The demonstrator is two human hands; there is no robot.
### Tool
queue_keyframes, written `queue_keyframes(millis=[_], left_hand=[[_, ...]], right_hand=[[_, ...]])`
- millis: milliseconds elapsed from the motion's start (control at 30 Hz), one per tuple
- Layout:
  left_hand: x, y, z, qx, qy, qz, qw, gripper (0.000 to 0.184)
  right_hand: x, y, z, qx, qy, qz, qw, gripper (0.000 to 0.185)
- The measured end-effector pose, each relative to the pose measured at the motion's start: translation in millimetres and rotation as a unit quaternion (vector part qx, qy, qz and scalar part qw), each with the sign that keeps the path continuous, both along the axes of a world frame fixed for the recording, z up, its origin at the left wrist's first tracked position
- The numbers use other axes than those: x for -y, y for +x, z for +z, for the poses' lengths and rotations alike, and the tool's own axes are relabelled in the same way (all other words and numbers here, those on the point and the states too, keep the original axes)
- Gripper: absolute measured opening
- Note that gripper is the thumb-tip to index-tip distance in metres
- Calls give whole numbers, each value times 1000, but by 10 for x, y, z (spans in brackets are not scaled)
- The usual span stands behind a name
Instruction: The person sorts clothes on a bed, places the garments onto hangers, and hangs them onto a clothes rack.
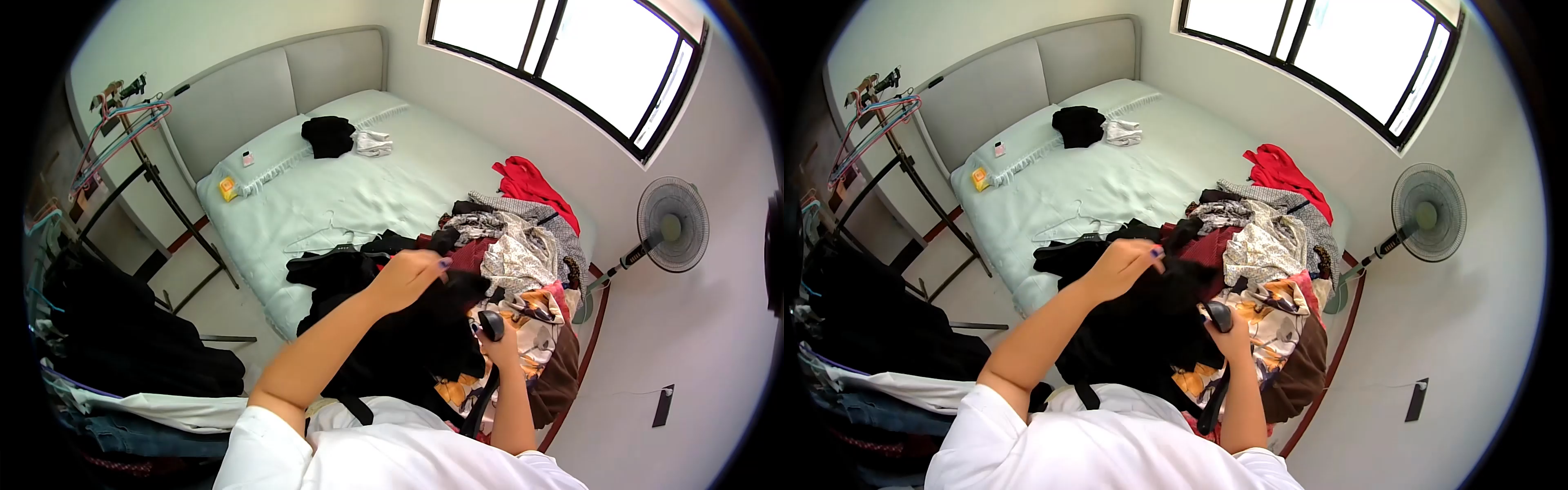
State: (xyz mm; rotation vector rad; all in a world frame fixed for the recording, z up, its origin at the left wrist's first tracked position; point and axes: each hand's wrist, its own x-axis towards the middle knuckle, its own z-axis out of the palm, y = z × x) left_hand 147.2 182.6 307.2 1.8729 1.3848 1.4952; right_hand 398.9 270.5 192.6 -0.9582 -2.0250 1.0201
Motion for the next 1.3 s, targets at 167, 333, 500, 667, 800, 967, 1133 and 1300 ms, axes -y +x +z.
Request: queue_keyframes(millis=[167,333,500,667,800,967,1133,1300], left_hand=[[603,-127,-890,38,-118,91,988,15],[995,-178,-1248,51,-124,166,977,17],[1143,-248,-1380,85,-107,193,972,21],[1217,-407,-1685,38,-52,246,967,24],[1303,-490,-1609,106,-91,220,965,27],[1359,-528,-1596,102,-111,132,980,31],[1380,-549,-1516,57,-107,87,989,36],[1308,-448,-1346,53,-91,0,994,44]], right_hand=[[118,-95,176,64,32,-31,997,38],[350,-519,383,197,148,76,966,37],[518,-1042,385,301,233,186,906,47],[587,-1340,303,344,290,257,856,53],[585,-1457,214,379,281,270,839,53],[678,-1558,125,407,289,294,815,54],[894,-1689,63,382,287,363,800,54],[866,-1730,-11,483,277,333,761,41]])
